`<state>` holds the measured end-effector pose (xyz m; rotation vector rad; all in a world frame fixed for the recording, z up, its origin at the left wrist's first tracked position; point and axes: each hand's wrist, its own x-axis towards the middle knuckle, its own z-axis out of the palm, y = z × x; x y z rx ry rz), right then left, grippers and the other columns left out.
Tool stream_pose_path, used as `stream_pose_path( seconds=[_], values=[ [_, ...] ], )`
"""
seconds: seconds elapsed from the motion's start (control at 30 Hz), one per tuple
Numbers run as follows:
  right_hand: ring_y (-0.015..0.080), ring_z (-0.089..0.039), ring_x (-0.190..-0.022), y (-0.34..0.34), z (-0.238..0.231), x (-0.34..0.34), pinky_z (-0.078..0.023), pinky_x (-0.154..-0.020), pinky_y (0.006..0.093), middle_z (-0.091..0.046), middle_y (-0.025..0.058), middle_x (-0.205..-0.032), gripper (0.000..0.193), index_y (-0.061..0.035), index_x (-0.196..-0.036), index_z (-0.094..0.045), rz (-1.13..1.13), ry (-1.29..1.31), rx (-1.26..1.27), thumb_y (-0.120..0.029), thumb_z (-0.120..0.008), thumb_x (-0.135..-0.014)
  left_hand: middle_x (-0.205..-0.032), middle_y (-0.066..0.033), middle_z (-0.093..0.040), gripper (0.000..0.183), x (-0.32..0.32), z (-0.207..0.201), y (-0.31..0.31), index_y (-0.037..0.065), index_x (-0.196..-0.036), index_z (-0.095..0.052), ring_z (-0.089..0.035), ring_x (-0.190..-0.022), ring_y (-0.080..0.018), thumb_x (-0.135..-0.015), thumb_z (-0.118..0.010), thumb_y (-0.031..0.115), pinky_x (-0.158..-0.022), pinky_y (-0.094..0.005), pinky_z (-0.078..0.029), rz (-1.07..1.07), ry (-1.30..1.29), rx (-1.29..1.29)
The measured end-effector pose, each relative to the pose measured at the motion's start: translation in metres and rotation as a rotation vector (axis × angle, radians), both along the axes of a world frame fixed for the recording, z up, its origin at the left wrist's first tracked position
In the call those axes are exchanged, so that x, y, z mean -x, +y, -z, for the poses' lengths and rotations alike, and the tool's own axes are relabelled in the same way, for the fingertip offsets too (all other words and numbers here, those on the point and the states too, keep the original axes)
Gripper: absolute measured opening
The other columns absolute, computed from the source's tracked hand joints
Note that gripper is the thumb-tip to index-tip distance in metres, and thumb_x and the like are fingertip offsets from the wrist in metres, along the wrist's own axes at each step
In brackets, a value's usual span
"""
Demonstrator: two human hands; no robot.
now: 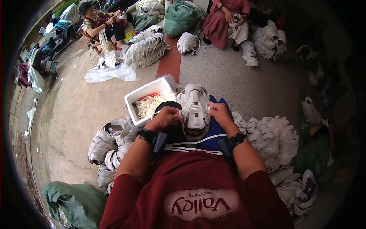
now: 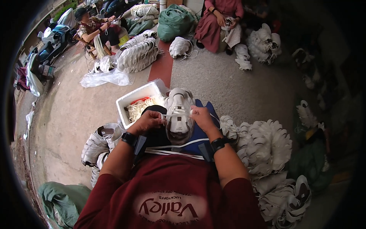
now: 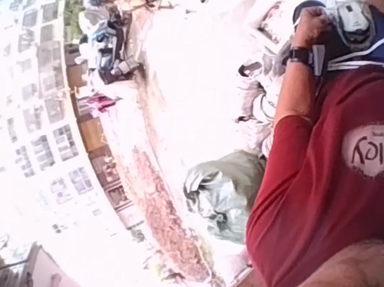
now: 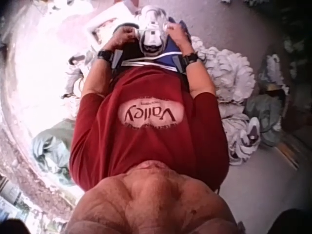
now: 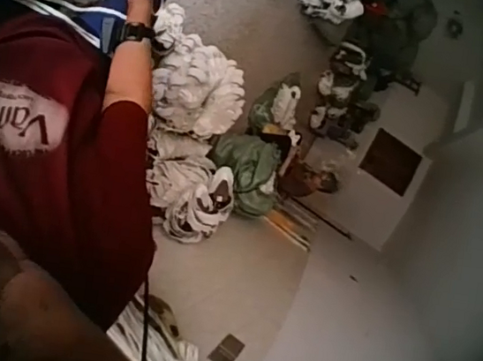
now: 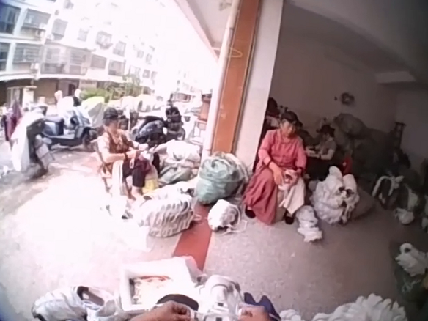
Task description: The recorder is lacing a white shoe and securing components together in a manufacturing setting.
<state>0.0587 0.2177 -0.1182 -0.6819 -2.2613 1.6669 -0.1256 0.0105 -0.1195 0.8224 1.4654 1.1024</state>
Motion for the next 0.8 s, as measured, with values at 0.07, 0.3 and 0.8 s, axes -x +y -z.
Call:
stream_pose_path(
  seconds=[0.07,0.3,0.8],
  values=[
    [0.0221,-0.052,-0.114,-0.006,0.015,0.009,-0.041,-0.082,0.0268,-0.063,0.0208,-0.104,0.012,0.0011,-0.062,-0.054,0.084,0.058,0.002,0.004,-0.061,-0.07,-0.074,0.0035,-0.061,0.011,-0.001,0.006,0.017,0.006,-0.081,-0.064,-0.052,-0.065,-0.0041,-0.085,-0.064,0.016,-0.062,-0.0195,-0.044,-0.134,-0.033,-0.093],
    [0.0296,-0.061,-0.075,-0.02,0.022,0.01,-0.045,-0.067,0.0366,-0.057,0.0151,-0.066,0.015,0.0016,-0.065,-0.052,0.308,0.169,-0.431,-0.002,-0.065,-0.07,-0.072,0.0051,-0.058,0.012,-0.005,0.031,0.02,0.003,-0.088,-0.065,-0.048,-0.063,-0.0029,-0.084,-0.064,0.014,-0.059,-0.0193,-0.041,-0.23,-0.015,-0.109],
    [0.04,-0.054,-0.065,-0.02,0.021,0.028,-0.042,-0.054,0.0431,-0.055,0.0207,-0.066,0.016,-0.0002,-0.065,-0.05,0.173,-0.116,-0.789,-0.009,-0.061,-0.072,-0.071,0.0046,-0.057,0.01,-0.012,0.025,0.019,0.003,-0.086,-0.063,-0.048,-0.064,-0.0037,-0.084,-0.063,0.012,-0.059,-0.0201,-0.041,-0.264,0.127,-0.116]
  ],
)
